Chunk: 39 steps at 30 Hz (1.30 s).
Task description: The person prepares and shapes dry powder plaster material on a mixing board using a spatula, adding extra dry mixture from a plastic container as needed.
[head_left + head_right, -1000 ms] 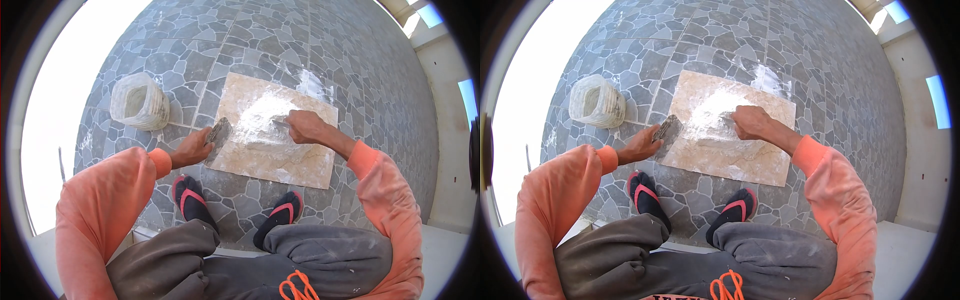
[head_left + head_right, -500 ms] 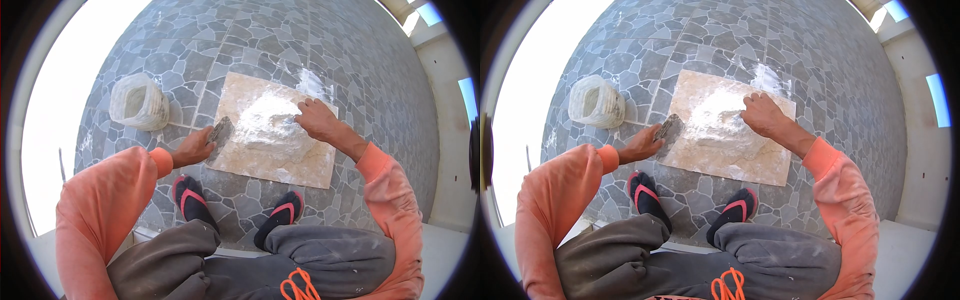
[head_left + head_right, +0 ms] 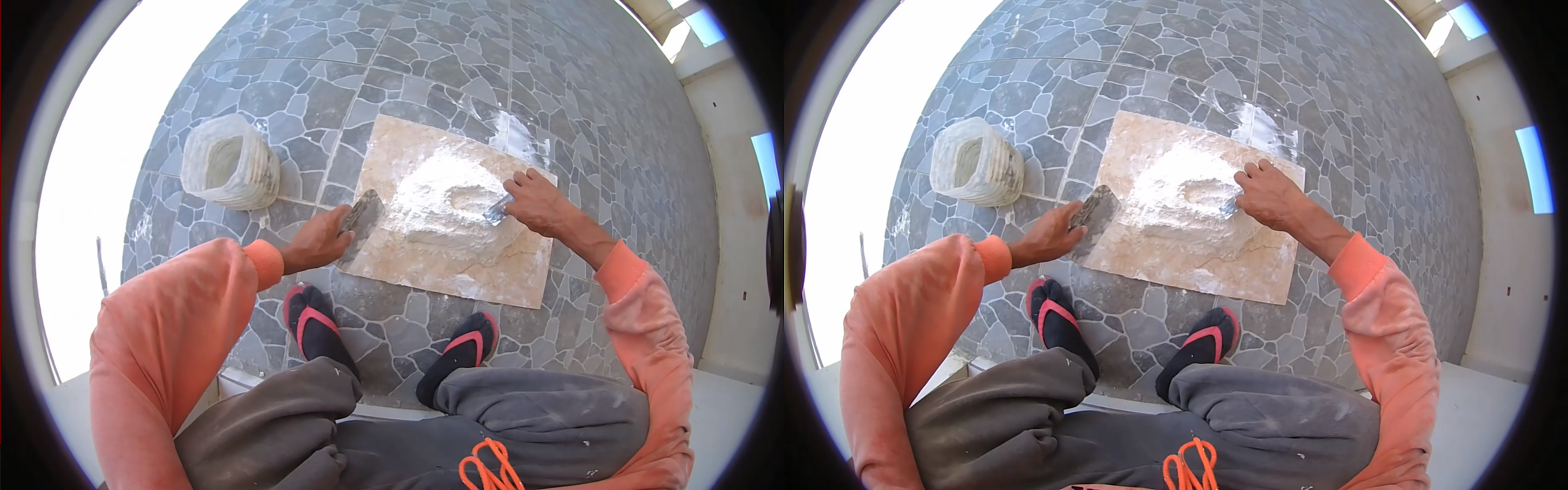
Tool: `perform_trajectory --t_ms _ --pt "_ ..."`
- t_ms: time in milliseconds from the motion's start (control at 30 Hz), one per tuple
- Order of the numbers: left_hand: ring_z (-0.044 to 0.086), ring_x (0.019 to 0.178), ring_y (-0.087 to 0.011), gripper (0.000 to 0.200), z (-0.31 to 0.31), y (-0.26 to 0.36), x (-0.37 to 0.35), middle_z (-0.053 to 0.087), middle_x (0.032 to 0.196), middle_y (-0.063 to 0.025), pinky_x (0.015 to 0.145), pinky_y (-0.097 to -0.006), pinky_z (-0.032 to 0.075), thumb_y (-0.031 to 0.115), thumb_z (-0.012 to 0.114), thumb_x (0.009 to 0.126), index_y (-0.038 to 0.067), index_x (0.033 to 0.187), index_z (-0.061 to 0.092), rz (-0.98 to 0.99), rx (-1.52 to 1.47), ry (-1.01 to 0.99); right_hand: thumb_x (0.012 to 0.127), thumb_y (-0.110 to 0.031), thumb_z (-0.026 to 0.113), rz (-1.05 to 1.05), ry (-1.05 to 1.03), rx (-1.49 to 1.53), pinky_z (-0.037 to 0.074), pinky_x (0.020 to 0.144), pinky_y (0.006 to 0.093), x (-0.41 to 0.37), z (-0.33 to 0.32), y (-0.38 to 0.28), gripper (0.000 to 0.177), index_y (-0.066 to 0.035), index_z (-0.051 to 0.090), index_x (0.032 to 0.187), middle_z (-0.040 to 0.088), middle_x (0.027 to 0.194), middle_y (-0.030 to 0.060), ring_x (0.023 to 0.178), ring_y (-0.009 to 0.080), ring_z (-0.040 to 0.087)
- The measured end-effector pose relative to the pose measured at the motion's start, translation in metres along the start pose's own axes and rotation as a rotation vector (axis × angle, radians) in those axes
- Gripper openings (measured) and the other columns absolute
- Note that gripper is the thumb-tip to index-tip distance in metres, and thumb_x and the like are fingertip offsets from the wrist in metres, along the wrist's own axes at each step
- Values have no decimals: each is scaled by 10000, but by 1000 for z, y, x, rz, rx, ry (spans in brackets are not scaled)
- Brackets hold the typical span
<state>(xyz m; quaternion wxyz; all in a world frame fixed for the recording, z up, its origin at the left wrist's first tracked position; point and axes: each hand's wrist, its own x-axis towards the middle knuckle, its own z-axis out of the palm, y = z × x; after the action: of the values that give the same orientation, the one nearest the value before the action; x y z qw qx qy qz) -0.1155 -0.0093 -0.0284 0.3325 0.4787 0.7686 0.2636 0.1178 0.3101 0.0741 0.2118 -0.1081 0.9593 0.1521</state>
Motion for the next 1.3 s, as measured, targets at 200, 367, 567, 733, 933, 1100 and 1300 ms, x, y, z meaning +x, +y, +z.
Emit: perform_trajectory --t_ms 200,367,567,733,933,1100,1300 --pt "583 913 -476 405 1 -2 2 609 934 -308 800 -519 446 180 579 861 -24 1195 473 1 -3 -12 774 -74 619 51 49 13 431 814 363 -8 -2 9 89 -99 693 731 596 913 94 937 246 561" --pt "584 897 -483 365 0 1 2 607 921 -315 789 -523 446 179 570 866 -28 1154 483 1 -14 -21 723 -58 575 185 -15 205 494 721 452 -4 -5 14 125 -51 683 786 606 836 151 852 338 599" --pt "579 923 -473 379 1 1 -1 602 957 -312 815 -519 445 177 574 858 -37 1158 484 -6 25 -24 701 -88 535 282 -87 437 523 702 490 1 7 20 201 20 660 815 641 790 243 776 421 635" --pt "578 936 -464 388 6 -8 -2 602 976 -305 826 -510 445 177 576 852 -37 1165 493 26 13 -25 695 -97 524 345 -40 429 528 699 490 -4 22 29 214 35 657 800 645 779 262 763 437 638" --pt "591 914 -459 362 -1 2 -6 611 947 -299 796 -482 459 167 597 833 -44 1121 534 -20 19 -102 691 -120 527 337 -45 506 525 711 497 1 5 25 243 34 661 822 649 795 265 768 437 642" --pt "604 914 -452 377 -2 -3 -13 622 948 -299 790 -469 469 163 621 828 -40 1139 555 67 59 -174 712 -167 513 491 -102 508 502 736 500 6 -6 26 282 56 641 829 644 847 283 810 448 628" --pt "607 889 -449 332 -3 0 -13 628 920 -289 785 -479 468 138 613 833 -26 1119 570 117 73 -388 685 -216 525 600 -200 567 512 730 477 8 -8 21 371 89 656 852 627 863 343 833 455 641"
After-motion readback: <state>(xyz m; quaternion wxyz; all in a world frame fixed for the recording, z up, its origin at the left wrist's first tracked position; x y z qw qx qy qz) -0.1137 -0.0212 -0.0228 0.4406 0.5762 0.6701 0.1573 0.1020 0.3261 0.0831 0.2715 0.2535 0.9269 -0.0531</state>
